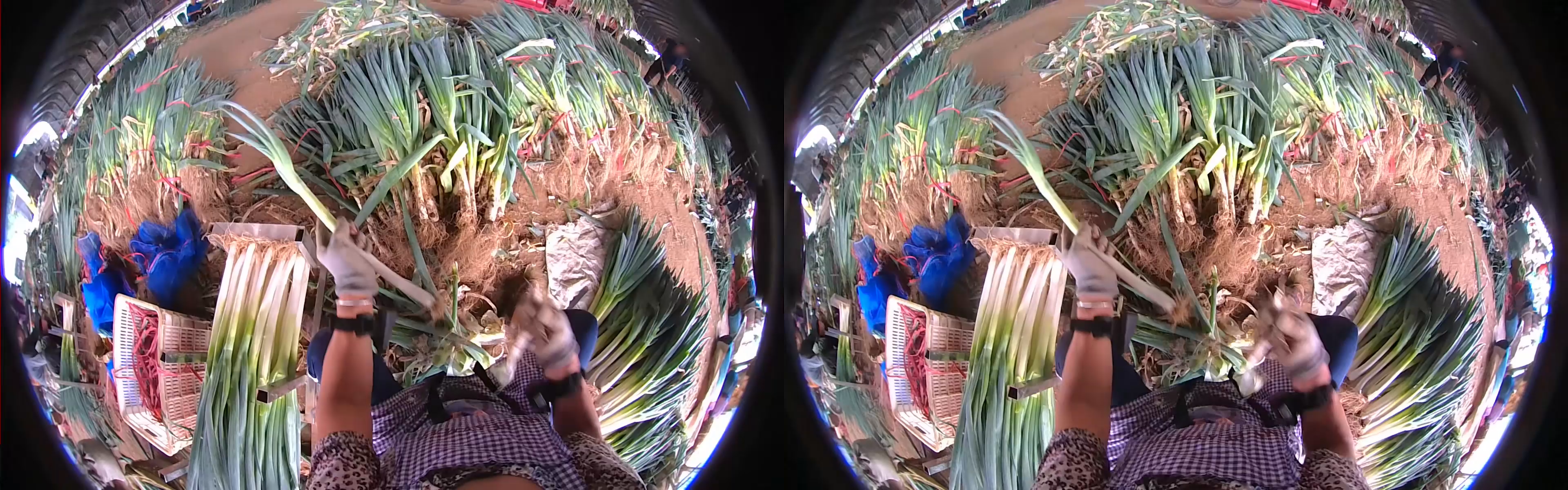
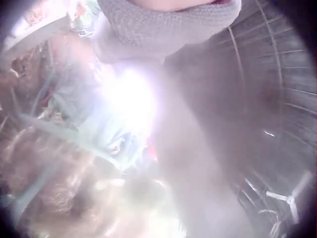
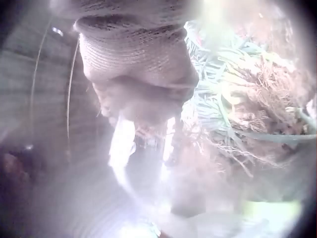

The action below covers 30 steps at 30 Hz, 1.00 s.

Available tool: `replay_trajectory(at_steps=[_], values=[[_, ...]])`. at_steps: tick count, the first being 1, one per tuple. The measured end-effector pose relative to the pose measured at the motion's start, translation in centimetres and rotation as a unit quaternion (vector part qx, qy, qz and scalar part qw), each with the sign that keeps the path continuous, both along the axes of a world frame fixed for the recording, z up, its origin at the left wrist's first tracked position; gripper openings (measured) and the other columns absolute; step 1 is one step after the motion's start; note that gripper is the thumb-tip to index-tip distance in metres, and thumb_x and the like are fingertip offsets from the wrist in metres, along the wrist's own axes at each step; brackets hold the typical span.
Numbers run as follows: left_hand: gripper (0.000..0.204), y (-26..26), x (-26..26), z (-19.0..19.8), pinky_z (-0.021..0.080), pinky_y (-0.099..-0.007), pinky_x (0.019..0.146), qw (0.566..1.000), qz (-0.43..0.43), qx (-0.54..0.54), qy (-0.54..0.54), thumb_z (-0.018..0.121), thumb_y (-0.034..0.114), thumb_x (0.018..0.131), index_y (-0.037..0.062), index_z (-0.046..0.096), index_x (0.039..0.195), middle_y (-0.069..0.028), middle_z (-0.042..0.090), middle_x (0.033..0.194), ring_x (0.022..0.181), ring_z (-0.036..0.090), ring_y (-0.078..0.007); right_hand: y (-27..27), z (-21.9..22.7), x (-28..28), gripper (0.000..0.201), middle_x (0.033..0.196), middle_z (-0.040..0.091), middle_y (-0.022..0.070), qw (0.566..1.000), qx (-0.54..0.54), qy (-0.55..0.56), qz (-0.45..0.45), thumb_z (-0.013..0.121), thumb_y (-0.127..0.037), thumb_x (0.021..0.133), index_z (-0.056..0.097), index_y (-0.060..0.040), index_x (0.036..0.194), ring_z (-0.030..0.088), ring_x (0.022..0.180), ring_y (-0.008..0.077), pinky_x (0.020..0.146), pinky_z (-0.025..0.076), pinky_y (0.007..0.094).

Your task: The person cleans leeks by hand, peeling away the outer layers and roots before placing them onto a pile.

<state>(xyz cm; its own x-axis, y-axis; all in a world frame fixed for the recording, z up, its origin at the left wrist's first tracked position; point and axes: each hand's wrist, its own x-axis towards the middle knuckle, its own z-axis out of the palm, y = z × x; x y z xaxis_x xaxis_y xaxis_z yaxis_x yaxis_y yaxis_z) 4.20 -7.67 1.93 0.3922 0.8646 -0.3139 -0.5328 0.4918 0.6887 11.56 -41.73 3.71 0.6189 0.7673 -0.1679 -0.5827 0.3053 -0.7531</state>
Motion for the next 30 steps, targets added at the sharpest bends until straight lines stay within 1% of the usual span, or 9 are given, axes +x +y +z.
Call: replay_trajectory(at_steps=[2, 4, 7, 11, 17, 22, 24, 27, 30], values=[[0.033, -1.4, -1.0, -0.4, 0.043, -0.0266, 0.054, 0.997, -0.015, 0.071, -0.04, 0.06, 0.004, 0.086, 0.0105, 0.055, 0.118, -0.0013, 0.053, 0.078, 0.063, 0.051, -0.0123, 5.5, -3.2, 2.2, 0.045, 0.095, 0.063, 0.0127, 0.896, -0.374, -0.221, 0.097, 0.067, -0.034, 0.085, 0.06, -0.0009, 0.114, 0.064, 0.085, 0.0233, 0.08, 0.052, 0.0337], [0.037, 0.0, -1.2, -1.2, 0.05, -0.0307, 0.061, 0.988, -0.022, 0.138, -0.063, 0.061, -0.001, 0.084, 0.0068, 0.052, 0.119, -0.0052, 0.057, 0.087, 0.075, 0.058, -0.017, 8.0, -9.5, 6.3, 0.048, 0.104, 0.067, 0.0227, 0.622, -0.535, -0.541, 0.186, 0.07, -0.028, 0.085, 0.059, 0.0034, 0.119, 0.066, 0.098, 0.0262, 0.088, 0.051, 0.0335], [0.026, 3.2, -2.6, 0.0, 0.052, -0.0318, 0.068, 0.993, -0.01, 0.118, 0.007, 0.063, 0.0, 0.084, 0.0063, 0.054, 0.108, -0.0048, 0.056, 0.091, 0.08, 0.059, -0.0192, 14.0, -15.5, 11.9, 0.045, 0.104, 0.069, 0.0137, 0.911, -0.276, -0.304, 0.031, 0.067, -0.026, 0.088, 0.057, -0.0001, 0.123, 0.065, 0.096, 0.0231, 0.084, 0.051, 0.0294], [0.015, 3.4, -1.9, 1.4, 0.038, -0.026, 0.049, 0.983, -0.046, 0.129, 0.119, 0.062, 0.005, 0.085, 0.0073, 0.054, 0.096, 0.0015, 0.047, 0.065, 0.051, 0.042, -0.0096, 23.1, -25.6, 18.8, 0.045, 0.092, 0.069, 0.0165, 0.696, -0.493, -0.519, 0.059, 0.067, -0.028, 0.085, 0.058, -0.003, 0.122, 0.068, 0.089, 0.0284, 0.074, 0.054, 0.0351], [0.019, 3.0, -1.6, 1.7, 0.035, -0.0269, 0.045, 0.981, -0.068, 0.108, 0.145, 0.06, 0.003, 0.081, 0.0035, 0.055, 0.099, 0.0009, 0.044, 0.064, 0.047, 0.037, -0.0098, 30.6, -23.8, 18.5, 0.059, 0.107, 0.067, 0.0214, 0.633, -0.627, -0.446, 0.086, 0.065, -0.028, 0.085, 0.046, -0.0085, 0.138, 0.065, 0.092, 0.0385, 0.078, 0.053, 0.043], [0.017, 3.3, -1.6, 1.6, 0.035, -0.0273, 0.046, 0.983, -0.076, 0.074, 0.151, 0.059, 0.003, 0.081, 0.0032, 0.055, 0.097, 0.0016, 0.041, 0.063, 0.047, 0.037, -0.0103, 27.9, -16.6, 17.2, 0.043, 0.116, 0.065, 0.0168, 0.943, -0.274, -0.187, 0.0, 0.055, -0.028, 0.093, 0.054, -0.0028, 0.127, 0.063, 0.105, 0.0301, 0.085, 0.051, 0.0428], [0.016, 3.1, -1.6, 1.6, 0.035, -0.0272, 0.046, 0.983, -0.078, 0.069, 0.151, 0.059, 0.004, 0.082, 0.0034, 0.054, 0.097, 0.0018, 0.04, 0.063, 0.048, 0.037, -0.0103, 25.3, -15.0, 16.6, 0.036, 0.111, 0.065, 0.0116, 0.979, -0.119, -0.163, 0.013, 0.052, -0.031, 0.096, 0.06, -0.0028, 0.116, 0.062, 0.101, 0.0224, 0.083, 0.052, 0.0374], [0.015, 2.5, -1.3, 2.2, 0.036, -0.0269, 0.047, 0.983, -0.095, 0.066, 0.14, 0.06, 0.005, 0.084, 0.0033, 0.054, 0.097, 0.0015, 0.041, 0.064, 0.05, 0.039, -0.0103, 20.8, -12.1, 12.2, 0.046, 0.089, 0.068, 0.0052, 0.943, -0.146, 0.296, -0.048, 0.05, -0.042, 0.097, 0.062, -0.0015, 0.115, 0.064, 0.069, 0.0192, 0.059, 0.051, 0.0308], [0.02, 1.9, -1.1, 0.9, 0.039, -0.0266, 0.049, 0.984, -0.102, 0.073, 0.13, 0.063, 0.008, 0.087, 0.0011, 0.051, 0.1, -0.0001, 0.045, 0.069, 0.053, 0.041, -0.0105, 16.7, -19.5, 11.3, 0.034, 0.089, 0.066, 0.0018, 0.966, -0.221, -0.127, 0.045, 0.063, -0.027, 0.093, 0.061, -0.0012, 0.116, 0.061, 0.073, 0.0114, 0.06, 0.048, 0.0243]])
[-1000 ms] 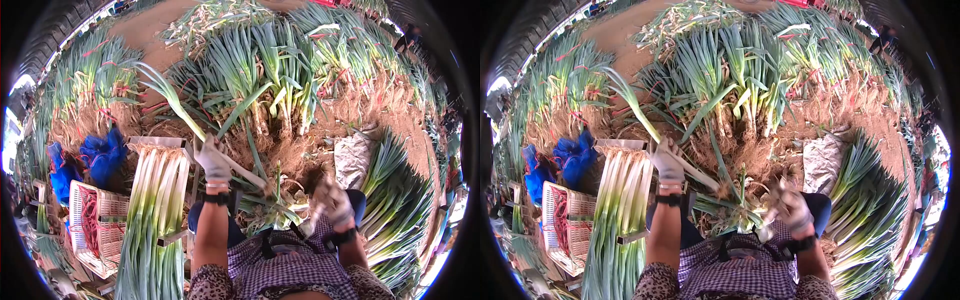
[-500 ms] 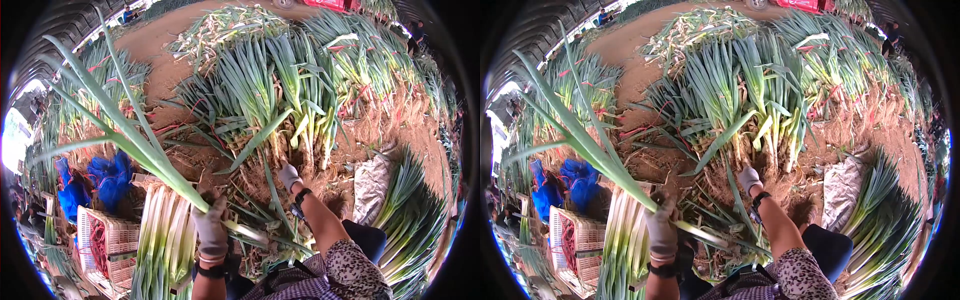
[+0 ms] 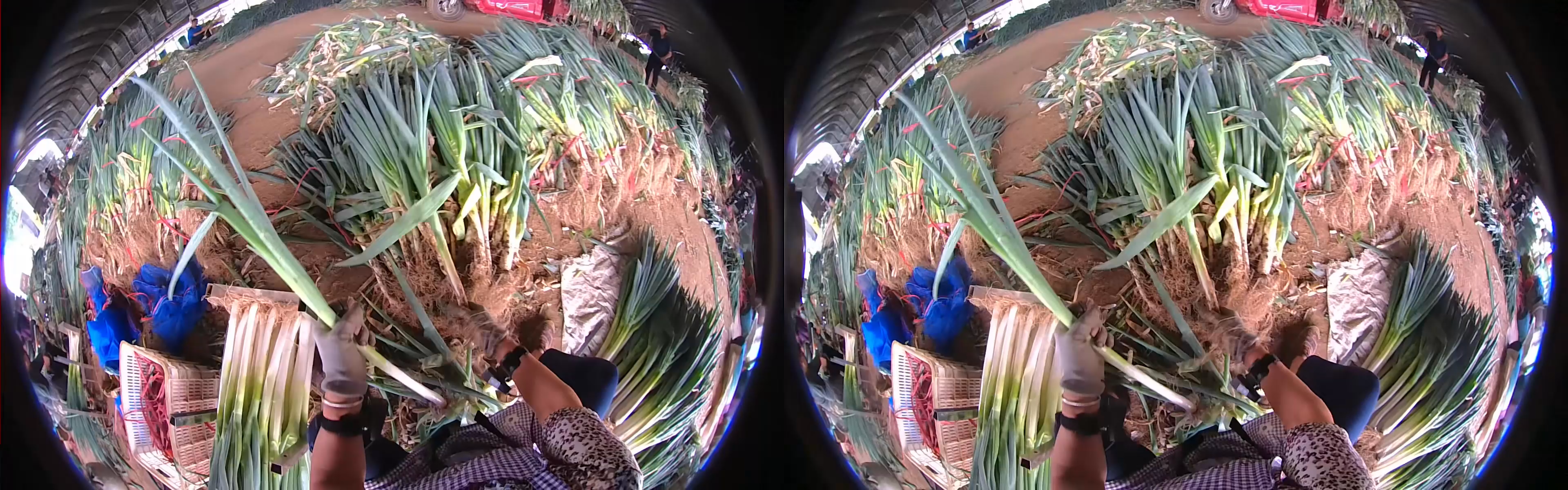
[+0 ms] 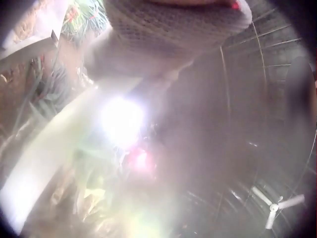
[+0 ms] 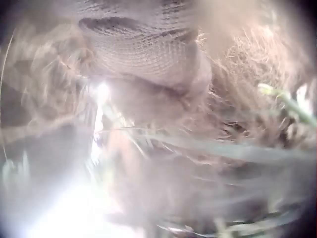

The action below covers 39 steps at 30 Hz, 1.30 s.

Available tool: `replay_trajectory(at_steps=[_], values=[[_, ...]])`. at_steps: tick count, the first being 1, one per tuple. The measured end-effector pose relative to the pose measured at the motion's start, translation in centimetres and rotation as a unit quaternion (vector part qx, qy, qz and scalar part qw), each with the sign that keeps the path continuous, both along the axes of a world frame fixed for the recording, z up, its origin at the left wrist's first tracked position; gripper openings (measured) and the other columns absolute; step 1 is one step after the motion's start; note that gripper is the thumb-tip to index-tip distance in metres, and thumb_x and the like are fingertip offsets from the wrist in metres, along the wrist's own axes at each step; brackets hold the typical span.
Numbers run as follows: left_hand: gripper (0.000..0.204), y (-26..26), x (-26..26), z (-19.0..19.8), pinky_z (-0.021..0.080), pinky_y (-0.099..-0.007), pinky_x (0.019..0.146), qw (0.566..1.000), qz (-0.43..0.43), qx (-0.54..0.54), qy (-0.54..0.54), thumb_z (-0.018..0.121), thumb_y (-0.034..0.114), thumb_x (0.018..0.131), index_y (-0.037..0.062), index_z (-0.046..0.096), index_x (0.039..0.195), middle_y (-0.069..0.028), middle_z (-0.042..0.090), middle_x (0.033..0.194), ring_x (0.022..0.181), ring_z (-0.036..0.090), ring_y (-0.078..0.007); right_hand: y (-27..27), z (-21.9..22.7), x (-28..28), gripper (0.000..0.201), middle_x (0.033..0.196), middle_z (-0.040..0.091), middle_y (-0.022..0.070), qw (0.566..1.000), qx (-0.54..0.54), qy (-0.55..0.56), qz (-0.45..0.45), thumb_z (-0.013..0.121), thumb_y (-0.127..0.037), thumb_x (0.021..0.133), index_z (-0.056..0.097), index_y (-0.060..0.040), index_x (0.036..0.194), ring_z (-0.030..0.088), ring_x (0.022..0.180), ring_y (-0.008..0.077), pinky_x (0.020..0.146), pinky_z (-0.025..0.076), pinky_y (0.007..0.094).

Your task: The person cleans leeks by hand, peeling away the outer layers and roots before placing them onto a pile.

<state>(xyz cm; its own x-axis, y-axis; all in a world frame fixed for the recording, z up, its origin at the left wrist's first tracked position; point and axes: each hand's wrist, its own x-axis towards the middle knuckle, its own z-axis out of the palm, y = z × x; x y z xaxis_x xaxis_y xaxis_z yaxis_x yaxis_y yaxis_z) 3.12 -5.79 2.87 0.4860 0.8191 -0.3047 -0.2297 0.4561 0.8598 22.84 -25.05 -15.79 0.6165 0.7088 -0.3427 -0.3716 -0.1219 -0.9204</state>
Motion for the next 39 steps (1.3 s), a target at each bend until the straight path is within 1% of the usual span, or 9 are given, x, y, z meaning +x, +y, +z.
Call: replay_trajectory(at_steps=[5, 10, 16, 19, 23, 27, 33, 37, 39], values=[[0.011, -1.1, 1.2, -1.5, 0.038, -0.0243, 0.046, 0.999, -0.014, 0.04, 0.007, 0.067, 0.002, 0.083, 0.0015, 0.059, 0.091, -0.0017, 0.056, 0.069, 0.05, 0.046, -0.0104, -5.5, 10.9, -7.6, 0.024, 0.084, 0.064, 0.0007, 0.982, -0.035, -0.186, -0.005, 0.066, -0.013, 0.089, 0.062, 0.0015, 0.108, 0.055, 0.073, 0.0041, 0.059, 0.044, 0.0199], [0.032, -1.7, 3.0, -3.4, 0.044, -0.0231, 0.05, 0.993, -0.114, 0.001, 0.005, 0.066, 0.031, 0.09, 0.0017, 0.062, 0.101, -0.0049, 0.065, 0.088, 0.055, 0.049, -0.0072, -13.9, 23.0, -13.7, 0.032, 0.068, 0.059, 0.0029, 0.943, -0.181, -0.261, 0.103, 0.077, -0.017, 0.076, 0.063, 0.0011, 0.098, 0.054, 0.061, 0.009, 0.055, 0.043, 0.0279], [0.019, -1.5, 2.9, -5.8, 0.042, -0.0238, 0.05, 0.978, -0.18, -0.079, -0.068, 0.068, 0.022, 0.087, 0.0036, 0.067, 0.089, -0.0019, 0.066, 0.08, 0.057, 0.053, -0.0093, -17.7, 20.6, -15.3, 0.039, 0.071, 0.06, 0.0159, 0.817, -0.234, -0.489, 0.199, 0.079, -0.021, 0.073, 0.063, -0.0016, 0.102, 0.061, 0.061, 0.0296, 0.056, 0.047, 0.0373], [0.007, -1.9, 1.7, -5.0, 0.04, -0.0243, 0.049, 0.988, -0.129, -0.062, -0.055, 0.07, 0.008, 0.081, 0.0027, 0.068, 0.085, -0.002, 0.066, 0.081, 0.06, 0.055, -0.0106, -16.8, 12.0, -12.3, 0.061, 0.095, 0.067, 0.0102, 0.878, -0.335, -0.238, 0.246, 0.077, -0.025, 0.08, 0.05, -0.0027, 0.129, 0.065, 0.084, 0.0185, 0.072, 0.054, 0.0335], [0.024, -1.8, 1.2, -4.3, 0.038, -0.0247, 0.049, 0.998, -0.043, -0.01, -0.052, 0.07, -0.001, 0.078, 0.0042, 0.06, 0.099, -0.0015, 0.064, 0.085, 0.062, 0.055, -0.0111, -8.2, 8.4, -9.3, 0.065, 0.126, 0.058, 0.0137, 0.919, -0.108, -0.266, 0.272, 0.076, -0.034, 0.081, 0.048, -0.0067, 0.134, 0.057, 0.112, 0.0206, 0.099, 0.046, 0.0325], [0.022, -1.1, -0.4, -0.8, 0.038, -0.0241, 0.05, 0.999, -0.02, 0.024, -0.025, 0.07, -0.001, 0.077, 0.003, 0.063, 0.098, -0.0016, 0.064, 0.085, 0.06, 0.053, -0.011, 4.8, 16.3, -10.3, 0.054, 0.116, 0.064, 0.0071, 0.942, -0.197, -0.207, 0.178, 0.074, -0.03, 0.084, 0.054, -0.0028, 0.126, 0.058, 0.103, 0.0171, 0.092, 0.047, 0.0302], [0.026, 2.3, -1.5, -3.7, 0.042, -0.0254, 0.054, 0.992, 0.059, 0.109, -0.022, 0.068, -0.005, 0.077, 0.0011, 0.062, 0.102, -0.002, 0.065, 0.085, 0.063, 0.054, -0.0108, 7.7, 8.2, -13.6, 0.045, 0.113, 0.065, 0.002, 0.966, 0.181, -0.179, 0.046, 0.074, -0.011, 0.083, 0.056, -0.0057, 0.124, 0.057, 0.102, 0.0099, 0.089, 0.048, 0.0287], [0.026, 3.6, -2.7, -3.2, 0.039, -0.0238, 0.048, 0.993, 0.05, 0.109, 0.002, 0.066, -0.006, 0.077, 0.0029, 0.062, 0.101, 0.0003, 0.063, 0.082, 0.056, 0.05, -0.0079, 1.5, 10.2, -14.6, 0.064, 0.098, 0.067, 0.0115, 0.866, -0.239, -0.393, 0.193, 0.071, -0.034, 0.085, 0.043, -0.0066, 0.135, 0.064, 0.086, 0.017, 0.078, 0.051, 0.0308], [0.021, 4.4, -3.5, -1.8, 0.037, -0.0223, 0.046, 0.991, 0.083, 0.103, 0.006, 0.066, -0.004, 0.078, 0.0047, 0.063, 0.097, 0.0013, 0.062, 0.081, 0.055, 0.05, -0.0075, -3.5, 13.1, -16.5, 0.064, 0.089, 0.067, 0.0168, 0.924, -0.216, -0.269, 0.164, 0.067, -0.05, 0.083, 0.052, -0.0069, 0.129, 0.066, 0.075, 0.0239, 0.067, 0.052, 0.0349]])
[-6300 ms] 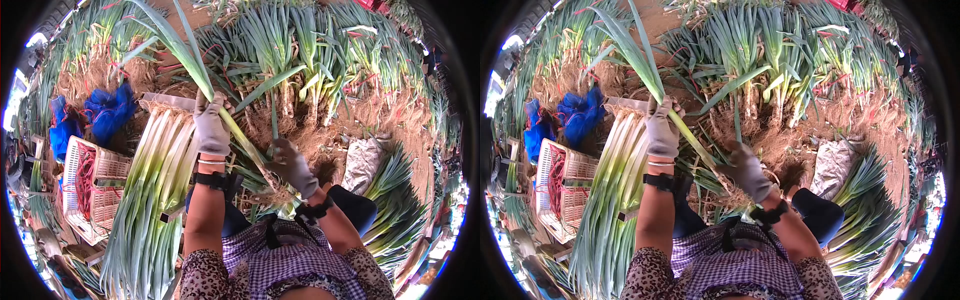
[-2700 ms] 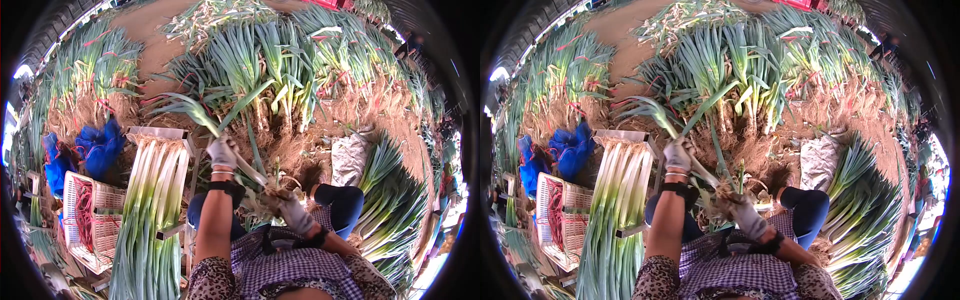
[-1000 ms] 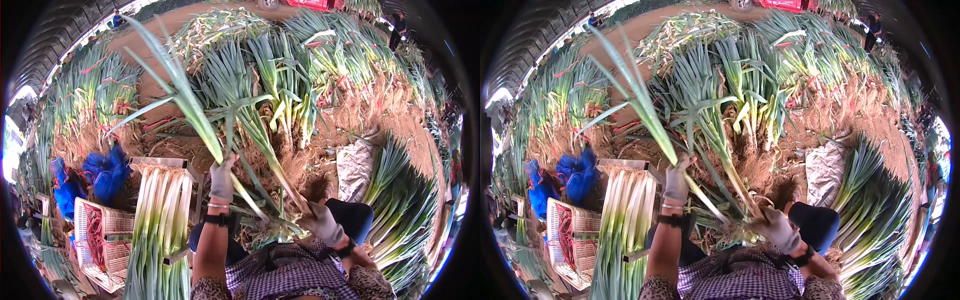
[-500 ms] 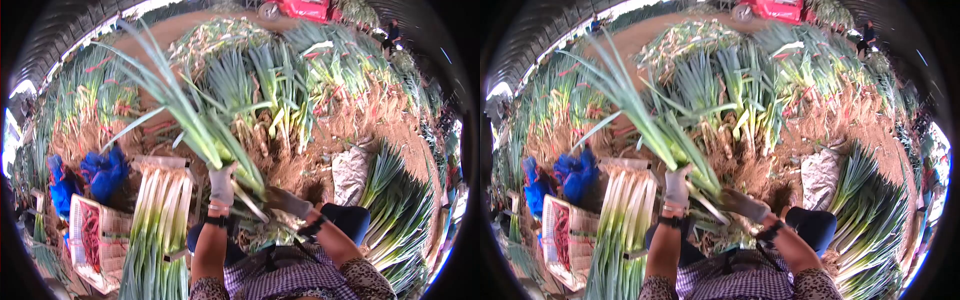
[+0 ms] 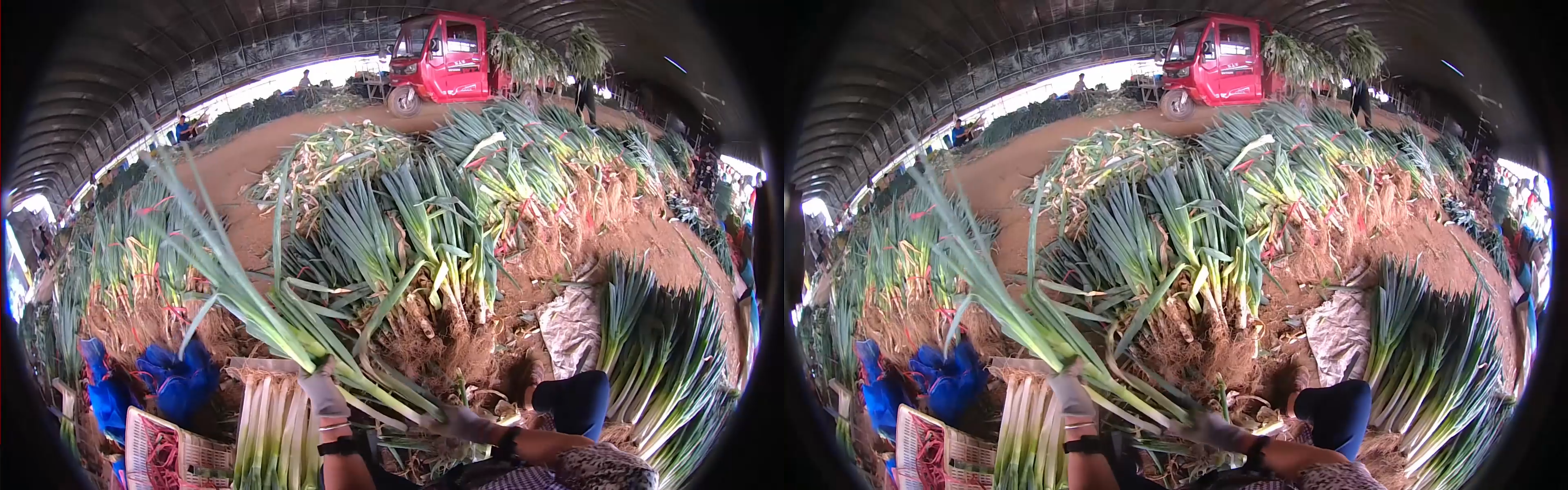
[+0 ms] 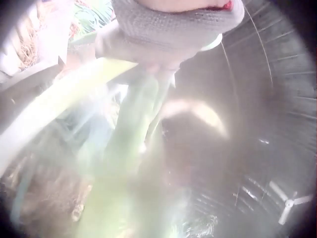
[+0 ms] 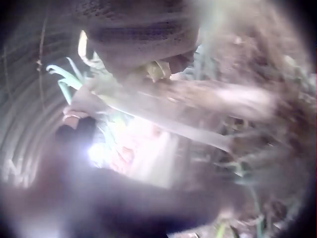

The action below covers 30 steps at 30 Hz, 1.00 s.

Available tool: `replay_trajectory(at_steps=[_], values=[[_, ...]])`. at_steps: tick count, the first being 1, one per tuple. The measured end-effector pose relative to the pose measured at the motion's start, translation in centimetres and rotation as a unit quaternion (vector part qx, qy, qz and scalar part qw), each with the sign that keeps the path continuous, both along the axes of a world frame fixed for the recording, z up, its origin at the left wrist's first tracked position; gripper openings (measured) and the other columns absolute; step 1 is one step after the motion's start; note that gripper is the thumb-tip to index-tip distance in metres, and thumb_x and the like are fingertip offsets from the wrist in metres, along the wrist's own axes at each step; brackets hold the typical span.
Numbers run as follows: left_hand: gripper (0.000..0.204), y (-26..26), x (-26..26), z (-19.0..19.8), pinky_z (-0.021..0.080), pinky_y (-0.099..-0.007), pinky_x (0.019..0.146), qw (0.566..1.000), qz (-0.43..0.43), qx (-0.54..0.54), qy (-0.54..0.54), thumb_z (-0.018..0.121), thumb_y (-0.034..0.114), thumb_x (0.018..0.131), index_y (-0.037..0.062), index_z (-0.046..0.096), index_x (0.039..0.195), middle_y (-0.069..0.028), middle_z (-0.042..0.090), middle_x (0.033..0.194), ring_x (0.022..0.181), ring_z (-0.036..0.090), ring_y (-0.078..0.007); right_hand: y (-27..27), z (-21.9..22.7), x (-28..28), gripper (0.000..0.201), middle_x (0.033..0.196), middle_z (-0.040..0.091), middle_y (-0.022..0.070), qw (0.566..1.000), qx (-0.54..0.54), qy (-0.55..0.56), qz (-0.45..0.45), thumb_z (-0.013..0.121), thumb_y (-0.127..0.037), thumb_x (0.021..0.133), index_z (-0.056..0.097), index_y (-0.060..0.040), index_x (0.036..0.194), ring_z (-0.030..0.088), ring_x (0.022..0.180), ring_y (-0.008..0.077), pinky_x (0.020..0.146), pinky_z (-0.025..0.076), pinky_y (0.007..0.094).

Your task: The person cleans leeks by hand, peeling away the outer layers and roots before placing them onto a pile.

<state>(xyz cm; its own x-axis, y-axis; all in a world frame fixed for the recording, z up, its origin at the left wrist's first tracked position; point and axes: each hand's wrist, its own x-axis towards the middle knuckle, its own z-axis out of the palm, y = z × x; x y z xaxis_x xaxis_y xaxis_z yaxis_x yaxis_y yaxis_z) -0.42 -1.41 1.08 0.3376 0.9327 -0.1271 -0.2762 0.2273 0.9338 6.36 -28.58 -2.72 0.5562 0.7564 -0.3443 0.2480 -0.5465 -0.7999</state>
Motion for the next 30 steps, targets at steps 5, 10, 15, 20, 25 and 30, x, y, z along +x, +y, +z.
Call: replay_trajectory(at_steps=[5, 10, 15, 20, 25, 30], values=[[0.029, -1.9, 0.1, -1.6, 0.039, -0.023, 0.049, 0.997, -0.062, -0.017, -0.031, 0.068, -0.004, 0.077, 0.0052, 0.059, 0.103, -0.0013, 0.062, 0.087, 0.07, 0.056, -0.0108, -6.2, -5.5, 5.0, 0.049, 0.1, 0.067, 0.016, 0.948, -0.209, -0.146, 0.19, 0.069, -0.043, 0.079, 0.065, -0.007, 0.113, 0.065, 0.094, 0.0281, 0.084, 0.05, 0.0396], [0.023, -4.5, 2.2, -0.6, 0.039, -0.0226, 0.048, 0.996, -0.077, 0.006, -0.047, 0.071, -0.002, 0.076, 0.0062, 0.064, 0.097, 0.0008, 0.064, 0.083, 0.06, 0.053, -0.0083, 2.9, 0.3, 5.6, 0.063, 0.12, 0.062, 0.0165, 0.963, 0.11, -0.216, 0.121, 0.069, -0.016, 0.078, 0.047, -0.0063, 0.136, 0.062, 0.107, 0.0246, 0.094, 0.048, 0.0355], [0.014, -3.9, 2.8, -1.2, 0.04, -0.0225, 0.05, 0.995, -0.071, 0.022, -0.073, 0.071, 0.001, 0.078, 0.0039, 0.068, 0.091, 0.0011, 0.066, 0.083, 0.06, 0.054, -0.0069, 9.5, 4.0, 4.6, 0.049, 0.105, 0.066, 0.0084, 0.977, 0.213, 0.03, 0.004, 0.074, -0.011, 0.077, 0.056, -0.0001, 0.122, 0.06, 0.092, 0.0137, 0.085, 0.05, 0.028], [0.017, -3.3, 2.3, -0.7, 0.048, -0.0249, 0.063, 0.992, -0.101, -0.034, -0.071, 0.071, 0.0, 0.078, 0.0013, 0.067, 0.095, -0.0012, 0.067, 0.085, 0.071, 0.061, -0.0118, 12.9, 3.6, 5.1, 0.036, 0.092, 0.063, 0.0067, 0.971, 0.217, 0.096, -0.014, 0.074, -0.007, 0.078, 0.058, 0.0048, 0.108, 0.056, 0.082, 0.0109, 0.075, 0.047, 0.0249], [0.021, -2.9, 2.6, -1.7, 0.05, -0.0257, 0.069, 0.992, -0.093, -0.025, -0.086, 0.069, -0.006, 0.077, -0.0018, 0.066, 0.097, -0.0032, 0.068, 0.088, 0.075, 0.062, -0.0124, 12.9, 3.7, 2.7, 0.028, 0.083, 0.061, 0.0028, 0.97, 0.226, 0.049, -0.082, 0.075, -0.008, 0.076, 0.059, 0.0009, 0.097, 0.054, 0.073, 0.0097, 0.066, 0.047, 0.0257], [0.024, -3.1, 2.2, -1.5, 0.05, -0.0263, 0.073, 0.994, -0.085, -0.021, -0.061, 0.068, -0.009, 0.076, -0.0041, 0.065, 0.1, -0.0038, 0.067, 0.088, 0.075, 0.062, -0.0128, 8.8, 5.9, 1.0, 0.026, 0.074, 0.061, 0.0031, 0.972, 0.176, 0.094, -0.126, 0.078, -0.014, 0.075, 0.058, -0.0034, 0.089, 0.058, 0.069, 0.0131, 0.061, 0.048, 0.0262]])
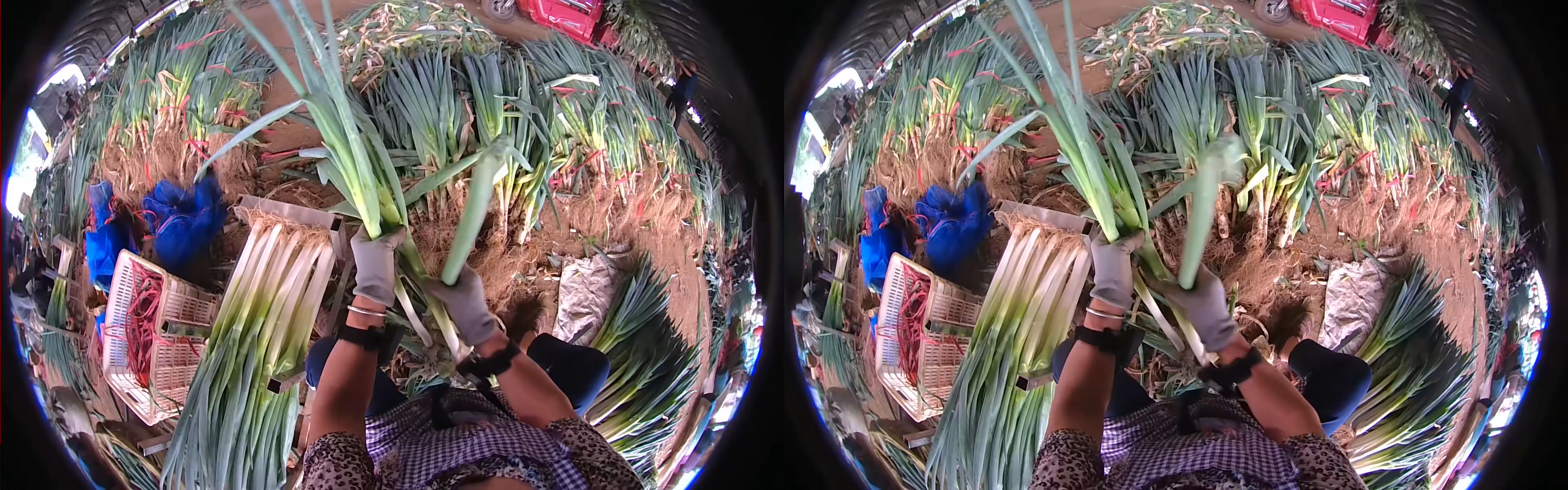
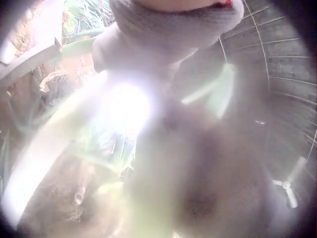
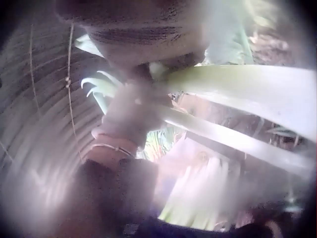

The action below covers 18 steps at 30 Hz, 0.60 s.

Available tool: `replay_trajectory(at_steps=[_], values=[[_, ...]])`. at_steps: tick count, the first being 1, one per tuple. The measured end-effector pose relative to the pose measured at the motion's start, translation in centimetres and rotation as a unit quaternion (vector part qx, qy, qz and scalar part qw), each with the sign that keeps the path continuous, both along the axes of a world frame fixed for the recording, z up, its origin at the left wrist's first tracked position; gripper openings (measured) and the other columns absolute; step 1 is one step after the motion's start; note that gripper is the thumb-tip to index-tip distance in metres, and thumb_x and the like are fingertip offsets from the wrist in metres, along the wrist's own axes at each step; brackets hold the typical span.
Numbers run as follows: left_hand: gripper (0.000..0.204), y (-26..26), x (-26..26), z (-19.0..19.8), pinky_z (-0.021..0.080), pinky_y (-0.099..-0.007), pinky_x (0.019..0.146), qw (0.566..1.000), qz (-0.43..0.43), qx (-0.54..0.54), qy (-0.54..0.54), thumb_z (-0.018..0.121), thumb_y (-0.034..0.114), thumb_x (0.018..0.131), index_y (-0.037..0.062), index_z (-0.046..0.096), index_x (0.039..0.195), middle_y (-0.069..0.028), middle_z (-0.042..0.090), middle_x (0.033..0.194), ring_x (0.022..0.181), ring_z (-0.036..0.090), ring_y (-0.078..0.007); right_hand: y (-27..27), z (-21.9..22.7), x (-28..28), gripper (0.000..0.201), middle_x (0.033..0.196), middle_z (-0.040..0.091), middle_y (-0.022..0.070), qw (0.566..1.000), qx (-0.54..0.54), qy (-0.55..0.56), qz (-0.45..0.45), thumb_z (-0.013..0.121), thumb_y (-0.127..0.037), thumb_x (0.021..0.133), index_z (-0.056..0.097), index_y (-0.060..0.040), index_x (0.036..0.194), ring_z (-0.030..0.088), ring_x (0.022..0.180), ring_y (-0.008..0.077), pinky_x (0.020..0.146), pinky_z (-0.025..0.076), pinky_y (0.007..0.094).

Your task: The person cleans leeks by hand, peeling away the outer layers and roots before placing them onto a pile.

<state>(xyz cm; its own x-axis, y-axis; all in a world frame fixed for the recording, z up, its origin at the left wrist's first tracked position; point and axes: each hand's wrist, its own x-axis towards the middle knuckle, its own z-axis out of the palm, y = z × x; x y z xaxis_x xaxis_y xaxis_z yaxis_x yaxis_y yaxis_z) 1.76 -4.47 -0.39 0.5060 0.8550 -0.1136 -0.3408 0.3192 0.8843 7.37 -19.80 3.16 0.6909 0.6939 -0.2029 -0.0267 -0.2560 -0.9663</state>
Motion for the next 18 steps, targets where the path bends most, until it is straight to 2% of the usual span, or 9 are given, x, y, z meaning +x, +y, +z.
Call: replay_trajectory(at_steps=[5, 6, 8, 9, 10, 13, 16, 17, 18], values=[[0.021, 0.9, -0.7, 0.5, 0.038, -0.0199, 0.042, 0.999, 0.014, -0.002, 0.041, 0.074, 0.0, 0.075, 0.003, 0.065, 0.095, -0.0021, 0.067, 0.084, 0.057, 0.054, -0.0056, -11.1, -5.1, 4.2, 0.028, 0.07, 0.055, -0.0003, 0.971, -0.197, 0.095, 0.098, 0.08, -0.014, 0.074, 0.059, -0.0011, 0.088, 0.05, 0.061, 0.0104, 0.057, 0.044, 0.0261], [0.021, 0.8, -0.7, 0.4, 0.038, -0.0199, 0.043, 0.999, 0.027, -0.002, 0.036, 0.074, 0.001, 0.076, 0.0034, 0.065, 0.094, -0.0019, 0.067, 0.084, 0.057, 0.054, -0.0056, -14.1, -9.8, 6.6, 0.032, 0.069, 0.057, 0.0017, 0.972, -0.17, 0.038, 0.16, 0.08, -0.019, 0.073, 0.06, -0.0003, 0.09, 0.053, 0.056, 0.015, 0.058, 0.047, 0.0316], [0.021, 0.3, -0.5, 0.5, 0.038, -0.0199, 0.043, 0.999, 0.048, -0.002, 0.025, 0.074, 0.002, 0.076, 0.0042, 0.066, 0.094, -0.0016, 0.067, 0.083, 0.058, 0.055, -0.0056, -15.9, -9.9, 8.3, 0.042, 0.079, 0.063, 0.0092, 0.881, -0.377, -0.203, 0.198, 0.08, -0.025, 0.072, 0.06, 0.0009, 0.099, 0.061, 0.069, 0.0225, 0.067, 0.05, 0.0361], [0.017, 0.0, -0.5, 0.8, 0.038, -0.0194, 0.044, 0.998, 0.05, 0.019, 0.028, 0.073, 0.003, 0.078, 0.0045, 0.066, 0.093, -0.0008, 0.067, 0.083, 0.059, 0.055, -0.0054, -14.0, -7.6, 7.4, 0.058, 0.102, 0.064, 0.0173, 0.889, -0.303, -0.302, 0.161, 0.08, -0.033, 0.071, 0.057, -0.0003, 0.113, 0.063, 0.092, 0.0284, 0.081, 0.05, 0.0386], [0.017, -0.3, -0.4, 0.7, 0.038, -0.0194, 0.044, 0.999, 0.038, 0.008, 0.021, 0.072, 0.003, 0.078, 0.0045, 0.066, 0.093, -0.0004, 0.067, 0.083, 0.059, 0.055, -0.0053, -11.1, -4.3, 5.8, 0.071, 0.123, 0.057, 0.018, 0.928, -0.247, -0.25, 0.125, 0.077, -0.042, 0.074, 0.05, -0.0053, 0.129, 0.056, 0.11, 0.0283, 0.093, 0.047, 0.0364], [0.014, -1.4, -0.2, 2.1, 0.04, -0.0191, 0.049, 0.999, 0.026, -0.021, 0.027, 0.07, 0.003, 0.081, 0.0045, 0.066, 0.094, 0.0024, 0.066, 0.082, 0.061, 0.053, -0.0041, -2.9, -1.6, 2.4, 0.077, 0.137, 0.047, 0.0153, 0.873, -0.177, -0.421, 0.169, 0.077, -0.025, 0.076, 0.039, -0.0105, 0.141, 0.044, 0.126, 0.0278, 0.105, 0.043, 0.0373], [0.021, -1.1, 0.1, 0.6, 0.042, -0.0214, 0.052, 0.996, -0.032, 0.055, -0.067, 0.073, 0.003, 0.08, 0.0026, 0.064, 0.099, 0.0014, 0.064, 0.084, 0.062, 0.053, -0.006, 1.5, -2.9, 2.4, 0.063, 0.107, 0.065, 0.0097, 0.961, -0.009, -0.275, 0.035, 0.079, -0.013, 0.074, 0.051, -0.0046, 0.129, 0.064, 0.09, 0.0239, 0.078, 0.053, 0.0317], [0.027, -0.6, 0.1, -0.3, 0.042, -0.0226, 0.052, 0.992, -0.015, 0.091, -0.083, 0.074, 0.003, 0.08, 0.0015, 0.061, 0.104, -0.0001, 0.063, 0.086, 0.061, 0.053, -0.0076, 1.9, -3.2, 2.8, 0.058, 0.091, 0.064, 0.0045, 0.995, 0.097, -0.015, 0.033, 0.081, -0.012, 0.072, 0.054, -0.0005, 0.123, 0.064, 0.074, 0.0182, 0.064, 0.051, 0.0278], [0.029, -0.5, -0.8, 1.2, 0.041, -0.0229, 0.05, 0.99, -0.076, 0.044, -0.107, 0.075, 0.007, 0.081, 0.001, 0.061, 0.105, -0.0004, 0.063, 0.084, 0.059, 0.051, -0.0073, 2.1, -2.8, 3.0, 0.056, 0.091, 0.063, 0.0046, 0.991, 0.118, 0.037, 0.056, 0.081, -0.014, 0.074, 0.054, 0.0005, 0.122, 0.063, 0.073, 0.0167, 0.063, 0.051, 0.0272]])
